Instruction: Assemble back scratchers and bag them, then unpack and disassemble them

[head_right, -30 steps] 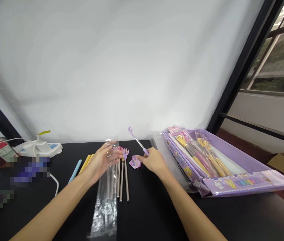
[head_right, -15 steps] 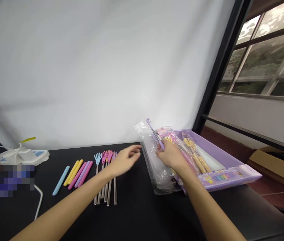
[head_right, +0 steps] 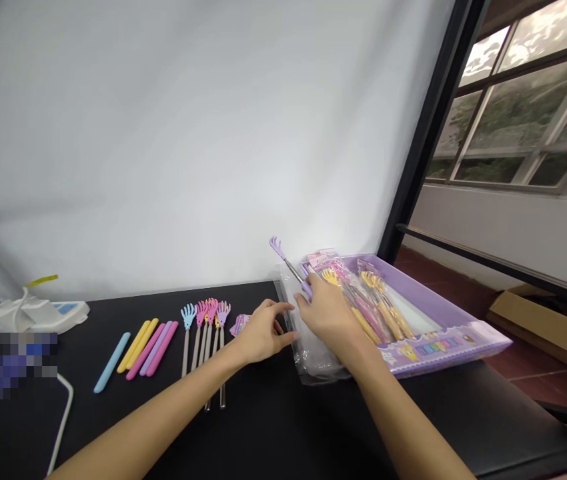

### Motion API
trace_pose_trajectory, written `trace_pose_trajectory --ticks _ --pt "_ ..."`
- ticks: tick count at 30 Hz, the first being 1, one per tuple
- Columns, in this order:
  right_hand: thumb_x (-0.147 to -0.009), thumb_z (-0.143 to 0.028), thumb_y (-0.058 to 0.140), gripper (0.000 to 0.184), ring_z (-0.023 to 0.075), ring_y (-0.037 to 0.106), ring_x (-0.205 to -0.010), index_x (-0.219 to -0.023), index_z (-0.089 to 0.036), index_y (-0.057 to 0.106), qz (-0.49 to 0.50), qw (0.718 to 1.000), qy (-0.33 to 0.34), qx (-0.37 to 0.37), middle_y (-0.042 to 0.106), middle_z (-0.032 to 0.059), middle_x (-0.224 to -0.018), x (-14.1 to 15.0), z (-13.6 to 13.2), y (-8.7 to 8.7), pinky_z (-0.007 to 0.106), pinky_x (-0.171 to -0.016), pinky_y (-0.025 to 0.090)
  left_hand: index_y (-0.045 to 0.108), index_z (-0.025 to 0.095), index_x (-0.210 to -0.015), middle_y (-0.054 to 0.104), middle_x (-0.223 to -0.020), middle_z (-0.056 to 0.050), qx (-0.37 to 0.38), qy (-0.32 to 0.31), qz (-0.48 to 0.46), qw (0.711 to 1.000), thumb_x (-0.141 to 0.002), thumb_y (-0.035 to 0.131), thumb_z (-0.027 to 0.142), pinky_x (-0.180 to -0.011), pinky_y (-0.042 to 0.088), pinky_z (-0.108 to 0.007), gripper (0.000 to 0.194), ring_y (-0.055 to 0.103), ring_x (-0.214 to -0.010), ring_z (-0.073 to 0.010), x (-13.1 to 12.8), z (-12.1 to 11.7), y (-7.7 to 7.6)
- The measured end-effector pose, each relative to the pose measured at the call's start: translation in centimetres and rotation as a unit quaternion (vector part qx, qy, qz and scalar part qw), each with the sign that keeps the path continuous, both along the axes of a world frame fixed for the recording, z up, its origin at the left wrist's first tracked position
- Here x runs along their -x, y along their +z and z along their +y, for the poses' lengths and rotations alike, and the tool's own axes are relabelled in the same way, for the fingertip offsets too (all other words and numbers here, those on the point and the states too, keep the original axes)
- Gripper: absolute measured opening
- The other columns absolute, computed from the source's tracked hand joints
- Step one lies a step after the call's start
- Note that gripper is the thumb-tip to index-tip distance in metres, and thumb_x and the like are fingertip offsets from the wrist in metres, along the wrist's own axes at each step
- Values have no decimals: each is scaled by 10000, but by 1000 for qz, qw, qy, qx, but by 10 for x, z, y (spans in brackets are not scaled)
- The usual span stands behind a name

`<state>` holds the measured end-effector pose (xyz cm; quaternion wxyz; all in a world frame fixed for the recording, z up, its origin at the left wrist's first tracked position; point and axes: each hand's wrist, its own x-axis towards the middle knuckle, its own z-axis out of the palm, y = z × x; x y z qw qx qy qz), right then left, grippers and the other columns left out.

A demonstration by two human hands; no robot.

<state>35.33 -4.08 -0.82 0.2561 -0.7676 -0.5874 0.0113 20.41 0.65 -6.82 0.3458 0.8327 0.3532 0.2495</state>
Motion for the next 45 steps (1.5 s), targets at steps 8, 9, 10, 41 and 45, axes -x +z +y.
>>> trace_pose_trajectory --ticks 8,9,10,41,45 --pt "-826 -357 575 210 202 620 -704 -928 -184 639 140 986 47 -77 701 49 -813 -6 2 10 298 -651 414 628 186 -1134 604 -1156 -108 -139 -36 5 990 -812 677 359 -875 525 -392 370 636 -999 -250 -8 -1 1" --pt "-819 -372 580 224 203 621 -701 -923 -185 642 149 984 40 -86 699 47 -804 -7 0 12 299 -652 418 625 198 -1183 566 -1281 -129 -205 -49 35 977 -818 665 402 -983 469 -469 421 562 -1169 -315 -9 3 2" --pt "-815 -385 580 237 206 627 -713 -923 -185 645 160 982 35 -95 701 49 -812 -9 -1 14 301 -660 426 607 204 -1243 508 -1390 -139 -254 -61 70 963 -816 658 455 -1065 384 -541 498 443 -1307 -371 -9 7 3" --pt "-939 -540 527 544 77 175 -404 -560 -195 346 826 480 231 -186 183 -94 -441 103 23 -5 233 -483 376 558 227 -972 541 -693 -4 -216 84 157 960 -1018 314 388 -618 349 -280 296 530 -628 -179 118 -28 49" --pt "-944 -572 481 622 88 98 -393 -540 -205 183 798 526 234 -178 110 -88 -426 101 20 -5 235 -381 240 469 215 -820 410 -603 27 -69 31 99 992 -1004 305 481 -573 328 -274 363 417 -538 -143 118 -35 54"
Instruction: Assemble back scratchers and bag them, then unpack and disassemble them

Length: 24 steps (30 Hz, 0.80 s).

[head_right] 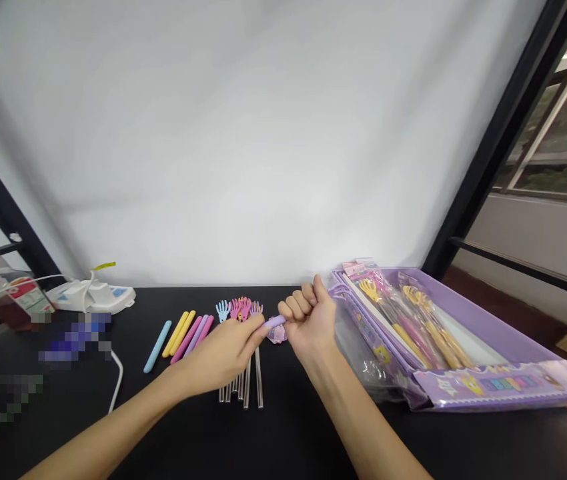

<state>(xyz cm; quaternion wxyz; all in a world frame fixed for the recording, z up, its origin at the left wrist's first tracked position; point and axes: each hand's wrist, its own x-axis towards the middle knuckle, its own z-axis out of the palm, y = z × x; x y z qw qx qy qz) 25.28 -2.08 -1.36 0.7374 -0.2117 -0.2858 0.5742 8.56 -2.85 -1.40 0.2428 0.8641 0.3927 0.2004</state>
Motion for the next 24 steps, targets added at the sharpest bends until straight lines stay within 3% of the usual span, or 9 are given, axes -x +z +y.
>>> trace_pose_trajectory --ticks 3,5,7,9,12,14,18,21,24 --pt "-946 -544 500 631 84 71 -388 -560 -205 133 7 1000 13 -2 93 -91 -428 -2 1 15 229 -362 213 330 225 -742 273 -540 72 280 -73 -106 951 -963 257 643 -479 257 -242 479 250 -459 -101 10 -1 11" --pt "-971 -488 483 613 82 62 -384 -574 -205 112 23 999 27 10 87 -92 -426 3 5 27 222 -357 202 287 231 -730 210 -518 88 369 -77 -120 919 -937 250 696 -447 210 -232 510 176 -438 -89 20 2 18" --pt "-1002 -427 430 579 83 49 -380 -585 -206 95 50 998 37 32 77 -92 -422 14 14 35 219 -350 185 318 223 -722 247 -526 73 309 -45 -93 945 -951 227 671 -451 226 -235 511 210 -440 -92 27 4 23" --pt "-1026 -370 361 540 87 41 -379 -593 -207 83 81 995 37 54 66 -90 -422 25 26 37 217 -344 173 410 210 -748 332 -571 42 133 30 -26 990 -980 246 591 -499 285 -250 476 315 -487 -111 31 7 23" --pt "-1039 -323 283 501 95 53 -373 -597 -214 74 79 994 18 79 43 -89 -431 28 46 31 222 -341 173 504 204 -831 373 -615 18 -93 130 65 985 -985 347 468 -584 324 -280 343 405 -567 -148 36 8 16" --pt "-1040 -335 282 499 93 65 -372 -599 -216 81 45 996 -1 83 43 -91 -442 12 56 24 221 -344 174 492 206 -799 362 -603 20 -49 113 53 991 -990 320 488 -578 328 -278 382 399 -556 -146 46 9 10" --pt "-1040 -341 278 477 84 97 -385 -608 -207 127 9 996 -77 49 96 -83 -463 -47 55 16 194 -364 211 412 213 -738 308 -548 58 294 8 -41 955 -936 277 678 -463 287 -232 523 300 -463 -105 83 14 3" --pt "-981 -559 352 464 91 185 -401 -657 -231 303 -97 993 -14 70 227 -75 -511 -63 41 14 212 -363 247 471 215 -920 406 -591 62 259 70 -120 956 -931 318 664 -491 354 -218 475 400 -478 -106 98 24 1" --pt "-902 -555 551 330 101 323 -454 -842 -255 425 -155 982 53 97 384 -58 -598 -33 27 13 201 -403 292 535 214 -976 563 -714 8 92 133 -77 984 -955 349 557 -599 431 -250 390 546 -611 -141 89 34 -2"
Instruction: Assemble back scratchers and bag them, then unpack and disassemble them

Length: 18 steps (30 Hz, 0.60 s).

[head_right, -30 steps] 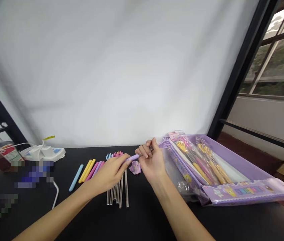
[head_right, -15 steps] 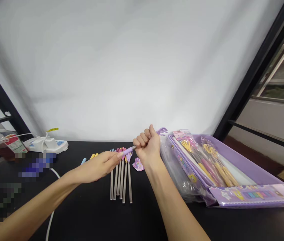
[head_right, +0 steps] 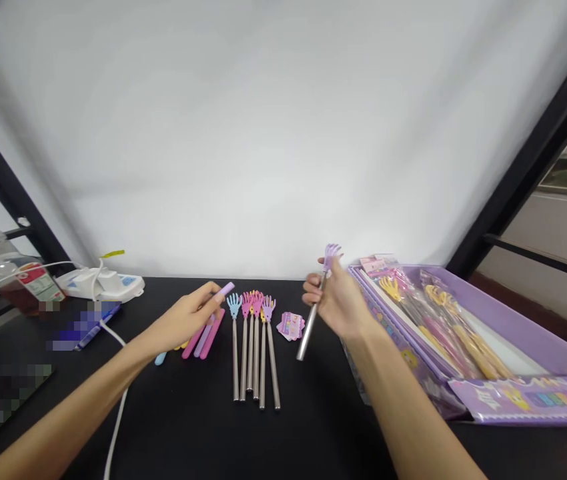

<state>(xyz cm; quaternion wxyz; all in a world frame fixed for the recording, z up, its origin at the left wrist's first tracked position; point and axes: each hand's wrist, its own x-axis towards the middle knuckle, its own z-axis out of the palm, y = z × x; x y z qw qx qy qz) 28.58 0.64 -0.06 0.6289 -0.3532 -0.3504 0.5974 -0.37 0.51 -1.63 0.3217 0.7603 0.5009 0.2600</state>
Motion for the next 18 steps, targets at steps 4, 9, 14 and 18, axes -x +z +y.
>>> trace_pose_trajectory --ticks 4,9,14,18 --pt "-827 -484 690 321 79 333 -476 -914 -272 465 -61 996 -18 -67 409 -81 -607 54 -11 -3 182 -450 291 628 190 -797 595 -742 -25 -175 63 109 977 -896 502 422 -661 420 -268 282 580 -700 -166 -13 4 -8" --pt "-897 -461 630 257 77 290 -487 -881 -259 472 -103 977 -27 -185 375 -80 -624 68 -25 -21 202 -472 281 531 195 -656 534 -464 29 -81 82 103 988 -891 488 417 -511 368 -243 326 500 -415 -124 -7 -3 -15" --pt "-932 -515 544 298 126 442 -583 -826 -242 486 -173 962 -53 -202 485 -30 -706 65 -34 -42 263 -579 413 497 201 -571 612 -554 -16 -100 118 196 968 -826 545 392 -548 374 -262 322 589 -516 -168 -7 -1 -17" --pt "-921 -580 490 395 159 477 -651 -775 -217 535 -323 919 -118 -192 505 -7 -693 65 -22 -39 274 -617 402 519 209 -564 611 -568 -29 -120 110 270 949 -811 553 350 -599 386 -282 287 627 -621 -213 -6 4 -22"
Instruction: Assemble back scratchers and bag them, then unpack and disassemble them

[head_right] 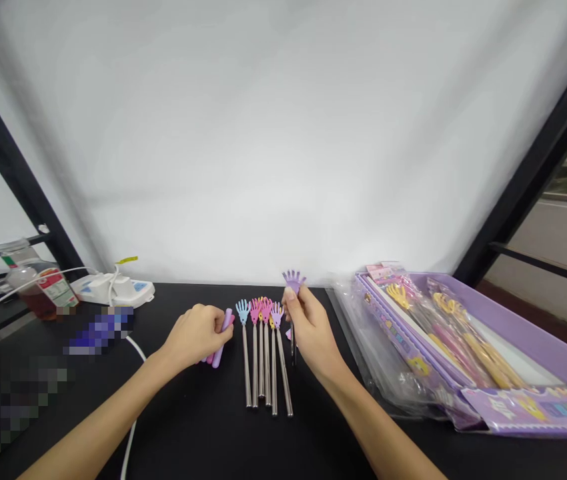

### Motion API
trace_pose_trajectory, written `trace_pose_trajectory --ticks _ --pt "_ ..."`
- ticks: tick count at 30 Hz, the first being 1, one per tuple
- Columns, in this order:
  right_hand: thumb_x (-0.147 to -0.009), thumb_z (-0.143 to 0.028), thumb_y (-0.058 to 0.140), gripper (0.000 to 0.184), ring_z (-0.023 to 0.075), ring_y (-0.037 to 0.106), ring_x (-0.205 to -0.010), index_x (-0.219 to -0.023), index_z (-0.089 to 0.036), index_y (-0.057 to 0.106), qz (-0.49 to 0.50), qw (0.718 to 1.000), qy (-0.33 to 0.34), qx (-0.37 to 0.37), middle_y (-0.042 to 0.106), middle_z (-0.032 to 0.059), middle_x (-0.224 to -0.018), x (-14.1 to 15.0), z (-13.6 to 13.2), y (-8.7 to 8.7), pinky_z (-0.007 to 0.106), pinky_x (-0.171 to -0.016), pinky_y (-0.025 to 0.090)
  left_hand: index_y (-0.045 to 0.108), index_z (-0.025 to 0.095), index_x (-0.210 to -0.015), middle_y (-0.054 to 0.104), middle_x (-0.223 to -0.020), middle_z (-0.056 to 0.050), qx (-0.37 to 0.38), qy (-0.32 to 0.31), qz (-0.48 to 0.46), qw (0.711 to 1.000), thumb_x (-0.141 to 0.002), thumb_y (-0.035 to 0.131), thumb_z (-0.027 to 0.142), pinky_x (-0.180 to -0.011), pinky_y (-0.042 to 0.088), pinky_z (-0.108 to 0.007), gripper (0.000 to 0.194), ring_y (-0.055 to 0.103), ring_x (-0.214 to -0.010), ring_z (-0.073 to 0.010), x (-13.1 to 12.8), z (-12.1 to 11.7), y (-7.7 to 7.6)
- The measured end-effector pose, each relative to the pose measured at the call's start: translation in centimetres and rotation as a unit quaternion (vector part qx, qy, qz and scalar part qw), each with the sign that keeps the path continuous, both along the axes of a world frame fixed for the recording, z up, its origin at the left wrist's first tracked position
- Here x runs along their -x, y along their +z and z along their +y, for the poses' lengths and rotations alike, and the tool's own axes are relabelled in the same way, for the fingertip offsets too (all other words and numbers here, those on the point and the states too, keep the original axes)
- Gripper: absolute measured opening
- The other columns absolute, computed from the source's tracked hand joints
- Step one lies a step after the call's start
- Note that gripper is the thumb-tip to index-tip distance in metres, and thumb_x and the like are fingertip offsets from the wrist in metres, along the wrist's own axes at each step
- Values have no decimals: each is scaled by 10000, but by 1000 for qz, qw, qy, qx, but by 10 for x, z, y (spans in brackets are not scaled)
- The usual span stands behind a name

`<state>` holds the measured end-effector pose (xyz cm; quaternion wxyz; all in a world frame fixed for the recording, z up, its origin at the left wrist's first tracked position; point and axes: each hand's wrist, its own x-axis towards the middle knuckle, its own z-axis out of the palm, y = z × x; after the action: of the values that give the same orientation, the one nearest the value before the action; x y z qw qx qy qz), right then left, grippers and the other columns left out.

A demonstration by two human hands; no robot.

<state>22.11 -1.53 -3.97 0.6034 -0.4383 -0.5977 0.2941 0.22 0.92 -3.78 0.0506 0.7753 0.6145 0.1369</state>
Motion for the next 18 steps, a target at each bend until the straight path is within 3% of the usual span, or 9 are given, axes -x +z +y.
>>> trace_pose_trajectory --ticks 3,7,10,13,15,18 --pt "-887 -596 493 443 158 454 -610 -732 -196 603 -100 993 -47 45 484 -15 -616 -3 17 7 268 -578 354 515 205 -578 618 -598 -29 9 -12 8 1000 -816 584 364 -596 375 -279 295 630 -644 -211 3 2 -5" --pt "-830 -545 565 426 151 474 -547 -619 -180 618 -211 972 -37 100 495 -25 -518 -5 31 1 273 -569 343 488 203 -594 616 -638 -13 -8 -52 3 999 -821 610 397 -581 330 -274 322 621 -696 -202 5 2 -10" --pt "-783 -411 661 246 172 551 -577 -793 -166 682 -255 957 -50 128 592 -16 -551 -4 29 -11 285 -618 392 462 205 -597 607 -635 -7 -19 -61 11 998 -828 590 369 -573 300 -279 311 603 -700 -201 5 2 -14" --pt "-773 -260 679 290 192 618 -656 -1048 -171 658 -281 948 -64 133 675 5 -650 -2 23 -20 297 -691 426 451 205 -603 603 -634 -13 -32 -54 26 998 -849 542 331 -565 274 -284 291 597 -706 -205 2 1 -16" --pt "-794 -200 645 294 190 615 -654 -1087 -195 625 -314 940 -72 115 669 0 -666 -1 22 -24 293 -677 415 455 205 -609 602 -635 -17 -34 -49 34 998 -859 510 296 -561 262 -285 272 595 -702 -204 -1 -1 -17" --pt "-813 -143 600 186 178 585 -636 -986 -211 609 -355 928 -78 84 641 1 -681 1 23 -29 281 -641 385 470 204 -623 611 -659 -22 -31 -38 41 998 -855 489 249 -562 260 -281 237 591 -693 -197 -4 -2 -18"
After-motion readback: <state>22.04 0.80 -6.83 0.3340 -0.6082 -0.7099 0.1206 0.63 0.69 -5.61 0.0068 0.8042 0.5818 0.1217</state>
